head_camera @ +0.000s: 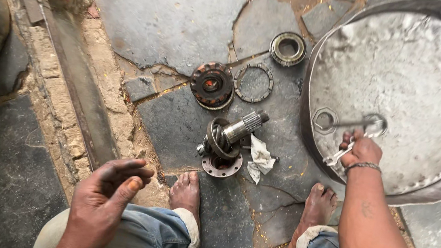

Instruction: The person wipes mechanical axle and gear components with a cloth, uses a wrench to probe and turn parts of the assembly, and handles various bearings and circular metal components by hand.

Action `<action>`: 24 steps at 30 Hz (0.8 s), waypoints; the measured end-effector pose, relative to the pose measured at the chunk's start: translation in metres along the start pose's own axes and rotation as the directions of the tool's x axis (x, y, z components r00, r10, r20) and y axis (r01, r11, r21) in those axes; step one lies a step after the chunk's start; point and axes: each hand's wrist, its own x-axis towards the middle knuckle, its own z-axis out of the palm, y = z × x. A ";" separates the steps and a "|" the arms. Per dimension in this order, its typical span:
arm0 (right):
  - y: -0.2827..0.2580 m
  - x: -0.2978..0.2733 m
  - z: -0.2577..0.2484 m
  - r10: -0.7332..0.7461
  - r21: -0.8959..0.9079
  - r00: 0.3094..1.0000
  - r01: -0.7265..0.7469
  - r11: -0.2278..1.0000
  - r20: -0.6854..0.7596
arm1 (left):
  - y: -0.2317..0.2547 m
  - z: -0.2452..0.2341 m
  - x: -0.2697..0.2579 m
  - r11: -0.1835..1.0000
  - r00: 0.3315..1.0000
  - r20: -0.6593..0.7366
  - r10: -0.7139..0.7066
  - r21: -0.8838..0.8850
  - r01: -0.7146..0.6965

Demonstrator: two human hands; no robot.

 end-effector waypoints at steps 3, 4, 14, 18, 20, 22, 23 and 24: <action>0.017 -0.002 0.016 -0.139 -0.066 0.990 0.138 0.988 0.000 | 0.000 0.001 -0.001 1.000 1.000 -0.008 0.001 0.020 -0.001; 0.022 -0.006 0.022 -0.218 -0.103 0.976 0.220 0.970 0.026 | 0.002 0.002 0.002 0.999 1.000 -0.002 0.018 0.036 -0.018; 0.002 -0.079 0.045 -0.198 -0.078 0.969 0.211 0.974 0.151 | 0.081 0.047 0.038 0.862 0.953 0.176 0.247 0.410 -0.299; 0.022 -0.109 0.063 -0.294 -0.361 0.938 0.343 0.867 0.184 | 0.080 0.073 0.062 0.802 0.962 0.224 0.158 0.539 -0.257; 0.052 -0.120 0.071 -0.306 -0.461 0.903 0.419 0.782 0.302 | 0.072 0.079 0.065 0.718 0.980 0.190 -0.055 0.690 -0.094; 0.091 -0.132 0.074 -0.481 -0.714 0.731 0.647 0.266 0.484 | 0.067 0.077 0.064 0.634 0.938 0.346 0.027 0.719 -0.284; 0.107 -0.141 0.070 -0.434 -0.735 0.710 0.663 0.145 0.555 | 0.067 0.073 0.064 0.582 0.905 0.421 0.063 0.721 -0.376; 0.124 -0.147 0.071 -0.387 -0.733 0.683 0.679 0.027 0.619 | 0.069 0.069 0.065 0.602 0.907 0.407 0.113 0.698 -0.388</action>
